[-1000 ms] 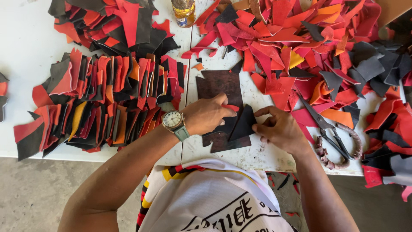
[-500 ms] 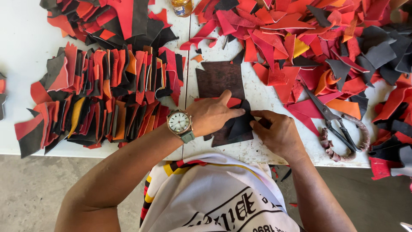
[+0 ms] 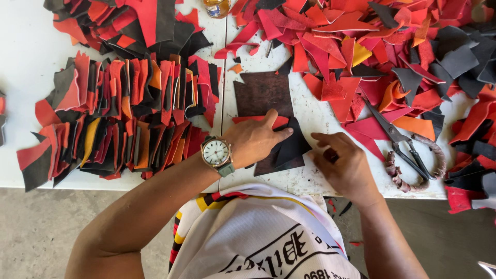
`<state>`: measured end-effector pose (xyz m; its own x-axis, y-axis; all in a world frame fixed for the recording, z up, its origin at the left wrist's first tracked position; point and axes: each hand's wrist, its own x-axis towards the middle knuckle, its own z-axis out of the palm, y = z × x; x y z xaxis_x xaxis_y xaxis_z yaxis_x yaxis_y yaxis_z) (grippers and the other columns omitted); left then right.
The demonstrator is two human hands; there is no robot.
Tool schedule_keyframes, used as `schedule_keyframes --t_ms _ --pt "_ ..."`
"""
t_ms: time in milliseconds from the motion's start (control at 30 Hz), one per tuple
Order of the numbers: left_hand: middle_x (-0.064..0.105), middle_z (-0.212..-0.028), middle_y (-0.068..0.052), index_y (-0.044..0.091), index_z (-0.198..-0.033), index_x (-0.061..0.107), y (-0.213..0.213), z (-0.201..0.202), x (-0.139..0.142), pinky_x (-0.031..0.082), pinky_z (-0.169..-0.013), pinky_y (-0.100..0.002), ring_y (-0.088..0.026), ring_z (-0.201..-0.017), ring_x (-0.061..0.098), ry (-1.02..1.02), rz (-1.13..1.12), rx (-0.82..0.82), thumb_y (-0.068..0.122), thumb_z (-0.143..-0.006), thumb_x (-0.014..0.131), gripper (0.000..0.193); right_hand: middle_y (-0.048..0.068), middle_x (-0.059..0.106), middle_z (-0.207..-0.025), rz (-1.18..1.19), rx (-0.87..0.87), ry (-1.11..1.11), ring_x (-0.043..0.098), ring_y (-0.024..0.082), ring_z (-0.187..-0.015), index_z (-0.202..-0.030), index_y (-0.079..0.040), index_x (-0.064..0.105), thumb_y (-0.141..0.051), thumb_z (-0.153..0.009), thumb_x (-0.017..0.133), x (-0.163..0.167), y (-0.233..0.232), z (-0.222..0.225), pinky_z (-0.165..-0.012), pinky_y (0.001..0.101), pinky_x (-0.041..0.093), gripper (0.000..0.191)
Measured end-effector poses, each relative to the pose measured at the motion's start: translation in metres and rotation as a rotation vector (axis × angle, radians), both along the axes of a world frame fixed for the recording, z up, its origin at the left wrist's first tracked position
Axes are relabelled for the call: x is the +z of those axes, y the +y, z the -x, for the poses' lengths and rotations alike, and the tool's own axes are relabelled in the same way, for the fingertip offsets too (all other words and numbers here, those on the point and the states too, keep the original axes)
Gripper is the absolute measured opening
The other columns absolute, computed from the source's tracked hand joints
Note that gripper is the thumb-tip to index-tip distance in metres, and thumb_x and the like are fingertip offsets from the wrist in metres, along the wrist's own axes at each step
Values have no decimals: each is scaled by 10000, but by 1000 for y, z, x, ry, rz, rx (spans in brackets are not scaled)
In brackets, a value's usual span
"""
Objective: The person uses scissors to cut red and black fabric pieces into smaller shapes on a white table. They repeatedly pick up fabric, cut along edges, and place the cut pieces into a pile while discarding scraps.
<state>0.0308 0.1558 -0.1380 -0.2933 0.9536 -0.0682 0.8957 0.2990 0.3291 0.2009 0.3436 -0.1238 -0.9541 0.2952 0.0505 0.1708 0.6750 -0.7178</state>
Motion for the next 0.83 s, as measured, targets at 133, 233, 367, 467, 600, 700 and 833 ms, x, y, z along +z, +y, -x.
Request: schedule_keyframes --t_ms 133,233,367,467,600,700,833 --pt "484 -1124 -201 284 -1407 600 0 -1 7 580 -585 -445 -333 -619 688 -26 59 18 93 -937 524 513 156 664 -1061 -197 110 -9 685 286 -746 -1320 -104 679 -183 -861 735 8 -7 16 -668 393 552 469" --pt "505 -1101 -184 264 -1377 646 -2 3 7 590 -639 -438 -343 -673 696 21 -84 -9 95 -943 545 476 178 662 -1033 -328 217 -111 676 344 -782 -1342 -121 667 -233 -883 714 11 0 34 -690 437 541 475" --pt "502 -1142 -172 236 -1381 634 -6 10 8 590 -654 -445 -344 -682 706 -55 -15 -17 87 -902 595 503 155 705 -874 -197 277 -267 694 284 -752 -1350 -117 647 -203 -844 694 14 14 48 -679 428 536 516" --pt "492 -1142 -177 196 -1341 645 0 10 13 589 -678 -447 -349 -698 707 -53 17 -35 194 -888 681 454 103 731 -714 -26 171 -486 729 207 -647 -1361 -187 654 -144 -880 594 18 20 54 -665 370 569 487" --pt "489 -1128 -177 175 -1302 665 2 10 16 586 -687 -446 -359 -712 704 -63 36 -26 300 -866 743 460 73 692 -674 -46 160 -368 686 176 -599 -1310 -156 669 -187 -784 763 19 11 49 -612 370 549 535" --pt "498 -1118 -179 183 -1291 686 2 10 9 590 -689 -437 -349 -712 710 -55 11 -33 280 -869 743 436 54 688 -685 -37 102 -308 670 170 -600 -1304 -142 670 -200 -760 812 16 3 45 -614 363 546 565" --pt "515 -1095 -173 219 -1264 731 3 21 -5 597 -718 -421 -337 -753 714 -31 -49 -75 224 -897 728 367 91 693 -691 -73 80 -395 670 210 -604 -1345 -161 651 -215 -776 807 19 -2 46 -630 366 546 592"
